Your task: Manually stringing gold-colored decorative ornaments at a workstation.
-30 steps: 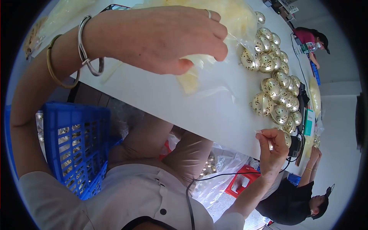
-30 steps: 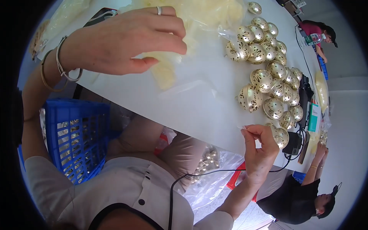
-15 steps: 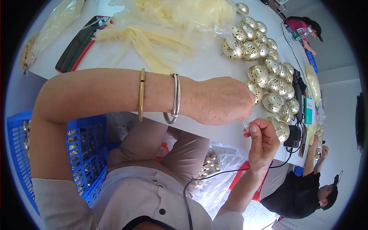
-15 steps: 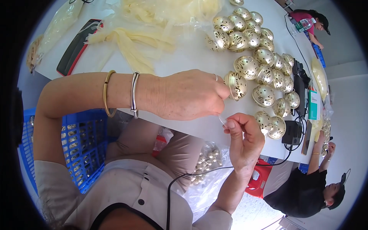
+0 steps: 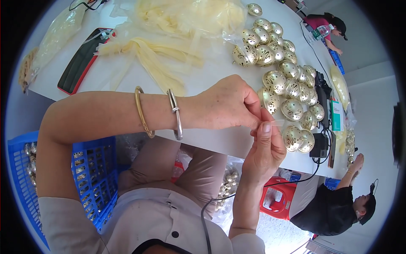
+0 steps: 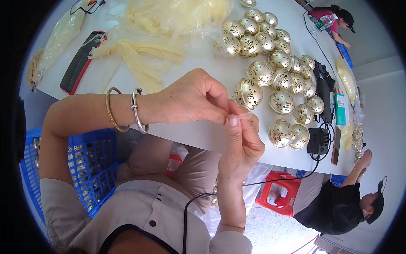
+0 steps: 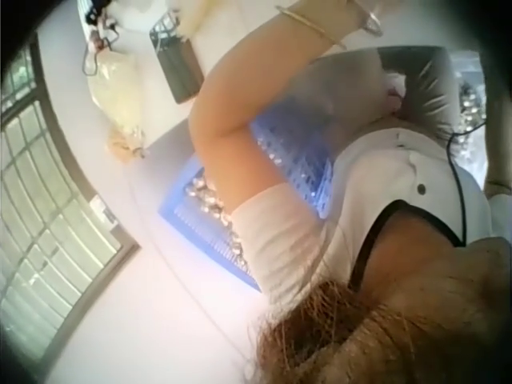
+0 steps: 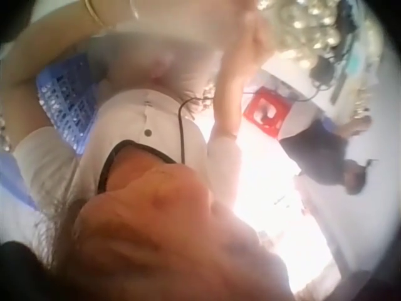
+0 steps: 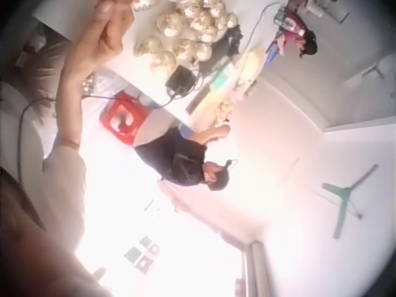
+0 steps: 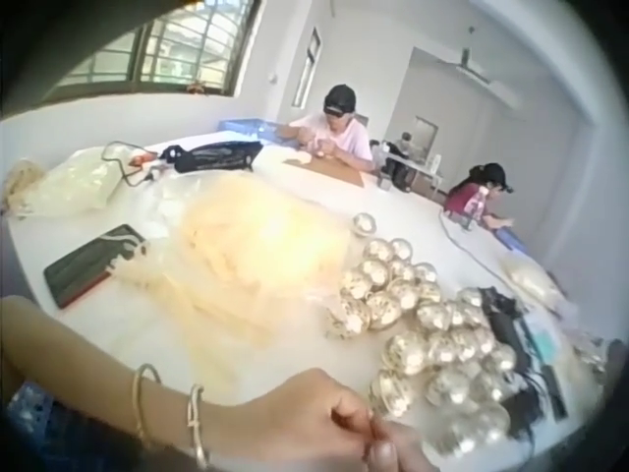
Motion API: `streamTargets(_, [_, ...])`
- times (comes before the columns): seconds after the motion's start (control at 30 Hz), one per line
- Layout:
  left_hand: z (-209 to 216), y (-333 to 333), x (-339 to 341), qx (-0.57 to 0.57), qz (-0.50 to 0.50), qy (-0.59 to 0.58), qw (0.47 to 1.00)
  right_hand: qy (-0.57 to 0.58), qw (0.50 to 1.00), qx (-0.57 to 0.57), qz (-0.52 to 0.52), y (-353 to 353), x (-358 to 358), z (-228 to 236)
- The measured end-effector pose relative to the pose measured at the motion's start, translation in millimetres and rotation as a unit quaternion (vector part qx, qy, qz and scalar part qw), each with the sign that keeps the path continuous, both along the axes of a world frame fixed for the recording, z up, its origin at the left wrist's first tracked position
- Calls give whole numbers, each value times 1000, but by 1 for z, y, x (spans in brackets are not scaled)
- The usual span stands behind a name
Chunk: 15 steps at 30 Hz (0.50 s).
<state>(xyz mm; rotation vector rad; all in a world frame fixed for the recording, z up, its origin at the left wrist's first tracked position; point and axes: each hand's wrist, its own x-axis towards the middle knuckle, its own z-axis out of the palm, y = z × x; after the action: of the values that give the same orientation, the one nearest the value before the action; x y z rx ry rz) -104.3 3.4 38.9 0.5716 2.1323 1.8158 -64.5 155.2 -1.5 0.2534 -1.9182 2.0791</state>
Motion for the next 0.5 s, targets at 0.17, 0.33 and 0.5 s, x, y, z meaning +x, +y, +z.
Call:
streamTargets(0.17, [6, 0, 3, -63, -25, 125, 990, 52, 996, -69, -18, 0, -4, 4])
streamTargets(0.33, [23, -20, -6, -40, -8, 146, 988, 28, 989, -111, 98, 15, -1, 16])
streamTargets(0.5, [37, -6, -15, -60, -94, 163, 980, -11, 977, 24, 210, 24, -6, 20])
